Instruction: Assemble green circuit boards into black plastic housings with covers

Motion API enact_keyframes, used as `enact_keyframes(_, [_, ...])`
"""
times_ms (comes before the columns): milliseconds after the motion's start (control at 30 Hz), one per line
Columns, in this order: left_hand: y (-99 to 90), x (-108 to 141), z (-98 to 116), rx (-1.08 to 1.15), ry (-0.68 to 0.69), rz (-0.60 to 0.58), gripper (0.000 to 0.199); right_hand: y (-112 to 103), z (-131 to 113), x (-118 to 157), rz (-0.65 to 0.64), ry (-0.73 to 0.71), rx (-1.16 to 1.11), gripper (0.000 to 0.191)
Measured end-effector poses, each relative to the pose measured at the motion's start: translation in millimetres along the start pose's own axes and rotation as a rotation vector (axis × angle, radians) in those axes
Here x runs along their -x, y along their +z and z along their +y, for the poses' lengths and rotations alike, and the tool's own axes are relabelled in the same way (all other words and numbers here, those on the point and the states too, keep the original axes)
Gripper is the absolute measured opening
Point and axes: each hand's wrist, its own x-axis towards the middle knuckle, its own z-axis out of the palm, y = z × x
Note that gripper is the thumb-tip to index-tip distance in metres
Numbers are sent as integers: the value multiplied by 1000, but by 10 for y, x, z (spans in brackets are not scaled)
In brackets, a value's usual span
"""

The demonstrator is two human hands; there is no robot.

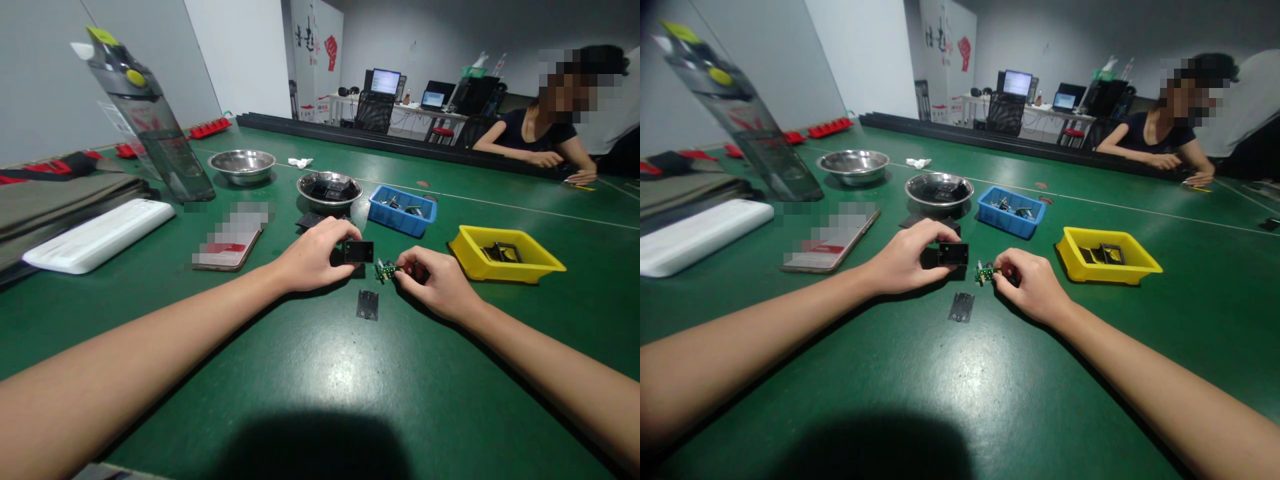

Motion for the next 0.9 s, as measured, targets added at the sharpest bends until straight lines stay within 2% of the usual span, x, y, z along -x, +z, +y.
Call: enact_keyframes(900, [-1,1,11,9,-16,-10,28,-11,-23,-8,-12,23,-13,2])
